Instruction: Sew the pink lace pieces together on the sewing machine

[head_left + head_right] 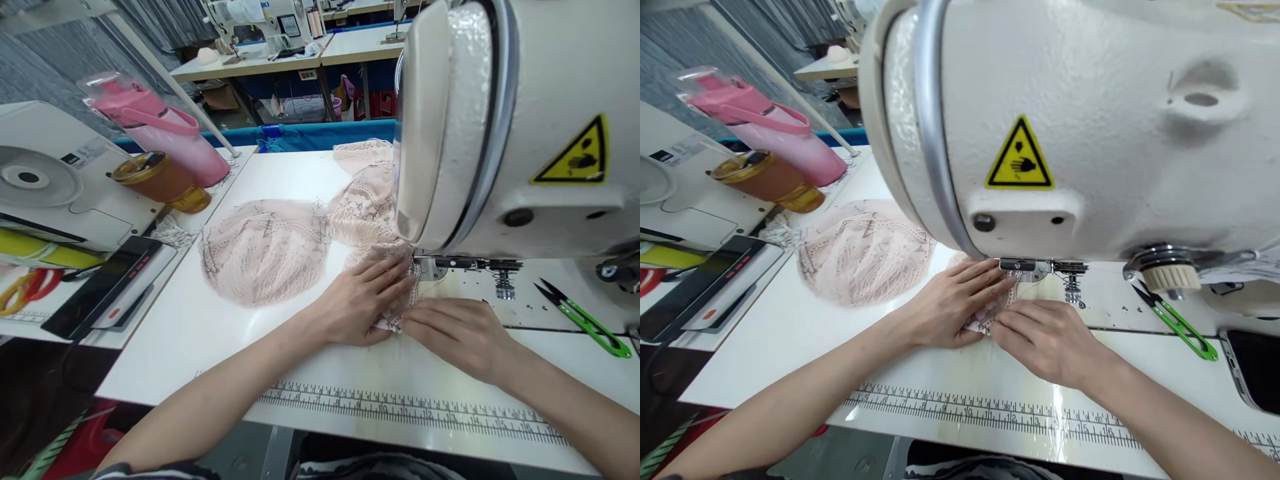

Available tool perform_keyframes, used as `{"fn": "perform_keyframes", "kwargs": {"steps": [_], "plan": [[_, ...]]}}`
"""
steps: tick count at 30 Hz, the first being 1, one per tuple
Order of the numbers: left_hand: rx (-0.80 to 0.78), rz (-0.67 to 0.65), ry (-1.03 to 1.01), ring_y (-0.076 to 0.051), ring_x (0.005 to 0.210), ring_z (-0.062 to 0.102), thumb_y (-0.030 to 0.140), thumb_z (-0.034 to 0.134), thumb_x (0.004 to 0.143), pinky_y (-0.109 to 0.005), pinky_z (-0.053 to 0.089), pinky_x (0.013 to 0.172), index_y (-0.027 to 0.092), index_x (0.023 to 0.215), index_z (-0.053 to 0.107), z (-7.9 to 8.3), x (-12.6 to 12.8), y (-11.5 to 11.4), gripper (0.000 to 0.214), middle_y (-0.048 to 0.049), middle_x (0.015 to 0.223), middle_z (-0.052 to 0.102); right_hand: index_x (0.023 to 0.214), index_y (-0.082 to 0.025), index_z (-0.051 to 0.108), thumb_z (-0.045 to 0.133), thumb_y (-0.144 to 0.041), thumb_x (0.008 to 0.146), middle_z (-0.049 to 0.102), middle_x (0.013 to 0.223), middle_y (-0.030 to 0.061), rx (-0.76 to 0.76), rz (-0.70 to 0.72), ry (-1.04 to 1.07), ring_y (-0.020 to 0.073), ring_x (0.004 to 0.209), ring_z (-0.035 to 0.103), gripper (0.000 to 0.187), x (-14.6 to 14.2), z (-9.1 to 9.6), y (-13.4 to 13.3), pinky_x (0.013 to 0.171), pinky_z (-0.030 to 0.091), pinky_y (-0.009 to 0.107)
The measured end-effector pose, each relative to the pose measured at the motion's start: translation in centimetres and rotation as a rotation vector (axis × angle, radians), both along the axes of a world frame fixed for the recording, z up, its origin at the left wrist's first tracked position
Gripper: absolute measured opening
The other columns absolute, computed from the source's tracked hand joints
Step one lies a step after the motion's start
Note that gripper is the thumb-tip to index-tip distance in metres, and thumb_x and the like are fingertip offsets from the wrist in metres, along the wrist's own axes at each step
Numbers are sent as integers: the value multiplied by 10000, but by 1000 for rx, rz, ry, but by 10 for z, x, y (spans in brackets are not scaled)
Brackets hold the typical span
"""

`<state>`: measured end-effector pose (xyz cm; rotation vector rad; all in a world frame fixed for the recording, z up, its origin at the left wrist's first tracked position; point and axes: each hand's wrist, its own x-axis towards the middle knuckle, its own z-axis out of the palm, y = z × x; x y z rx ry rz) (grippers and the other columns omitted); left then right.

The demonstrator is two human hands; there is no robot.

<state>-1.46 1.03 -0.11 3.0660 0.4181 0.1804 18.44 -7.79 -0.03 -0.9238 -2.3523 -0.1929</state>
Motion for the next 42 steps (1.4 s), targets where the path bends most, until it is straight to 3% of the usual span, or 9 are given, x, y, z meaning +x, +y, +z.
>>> {"fn": "perform_keyframes", "kwargs": {"steps": [8, 20, 32, 42], "plan": [[6, -6, -22, -269, 1360, 349, 507, 490, 854, -440, 293, 1127, 125, 1402, 398, 3, -1, 6, 675, -114, 1426, 429, 922, -130, 645, 582, -71, 837, 712, 930, -4, 48, 36, 45, 140, 846, 651, 122, -3, -6, 1, 702, 578, 290], [5, 52, -4, -285, 1368, 329, 503, 510, 835, -450, 307, 1112, 145, 1418, 374, 3, 2, 2, 697, -110, 1424, 436, 864, -140, 658, 545, -76, 858, 714, 850, -6, 77, -11, 42, 129, 768, 657, 129, -1, -5, 0, 654, 578, 278], [60, 98, 3, -297, 1352, 345, 435, 462, 841, -449, 321, 1077, 144, 1400, 403, 7, 8, -6, 633, -120, 1374, 491, 843, -153, 645, 523, -3, 824, 695, 815, 5, 22, -40, -5, 122, 739, 643, 195, 9, -2, 2, 830, 570, 311], [64, 121, 1, -301, 1312, 388, 408, 450, 841, -439, 328, 1044, 167, 1401, 401, 7, 11, -10, 611, -117, 1339, 520, 944, -222, 617, 416, -54, 884, 692, 880, 21, -82, -151, -69, 170, 958, 640, 268, 20, -11, -2, 781, 543, 279]]}}
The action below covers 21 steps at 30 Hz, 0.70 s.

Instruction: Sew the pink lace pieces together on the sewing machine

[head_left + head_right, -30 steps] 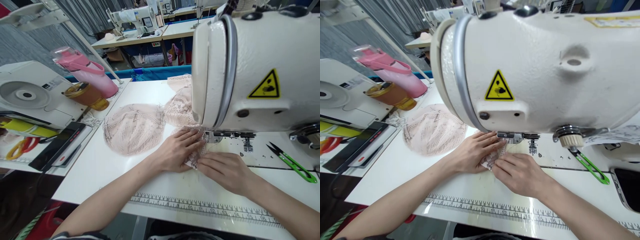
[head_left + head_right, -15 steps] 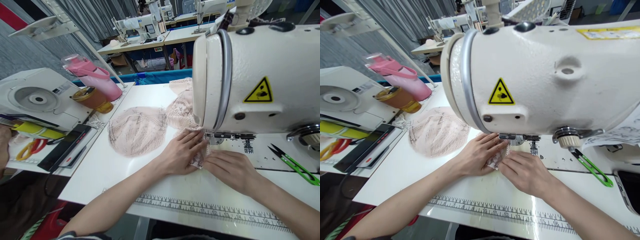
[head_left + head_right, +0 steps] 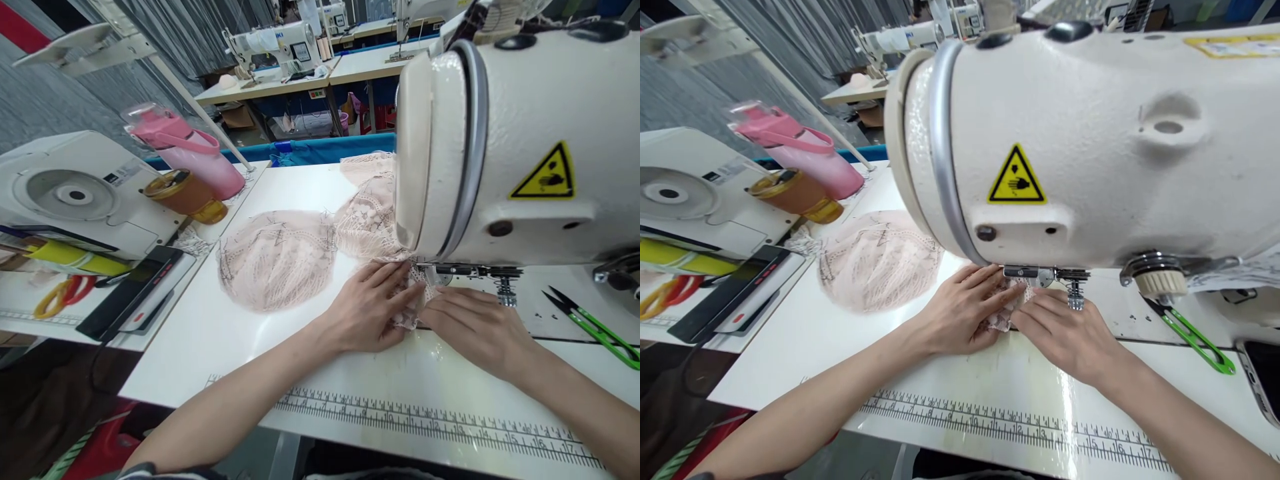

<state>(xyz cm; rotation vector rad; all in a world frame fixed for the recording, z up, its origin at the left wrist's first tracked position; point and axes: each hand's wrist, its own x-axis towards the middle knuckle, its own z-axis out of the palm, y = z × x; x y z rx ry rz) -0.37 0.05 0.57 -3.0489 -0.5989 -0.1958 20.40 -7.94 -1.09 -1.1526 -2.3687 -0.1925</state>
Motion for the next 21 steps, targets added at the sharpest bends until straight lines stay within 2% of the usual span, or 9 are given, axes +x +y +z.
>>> {"fn": "perform_keyframes", "kwargs": {"steps": [4, 10, 17, 21], "plan": [[-1, 30, -2, -315, 1300, 394, 402, 473, 827, -445, 334, 1030, 176, 1406, 394, -2, 1, -2, 626, -116, 1343, 514, 943, -227, 602, 401, -42, 879, 694, 897, 14, 5, -21, -35, 162, 984, 635, 281, 2, 1, 1, 792, 535, 273], [-2, 42, -19, -316, 1304, 384, 374, 460, 832, -450, 347, 1016, 186, 1405, 393, -4, 4, -2, 607, -123, 1356, 493, 941, -204, 585, 446, 25, 838, 692, 850, -17, 87, -59, -74, 144, 984, 637, 287, 4, 2, 4, 901, 502, 290], [-11, 46, -45, -325, 1331, 357, 393, 477, 835, -484, 353, 1046, 177, 1404, 397, -6, 4, -1, 613, -134, 1406, 441, 980, -206, 595, 512, 0, 823, 696, 896, -20, 33, -54, -39, 152, 993, 633, 272, 8, 0, 6, 956, 478, 323], [35, -94, -155, -242, 1327, 401, 291, 449, 910, -408, 364, 1097, 121, 1287, 518, -10, 1, -3, 419, -98, 1365, 508, 990, -198, 600, 497, 4, 838, 700, 970, -10, 38, -24, 4, 134, 976, 641, 273, 7, 0, 5, 981, 471, 325]]}}
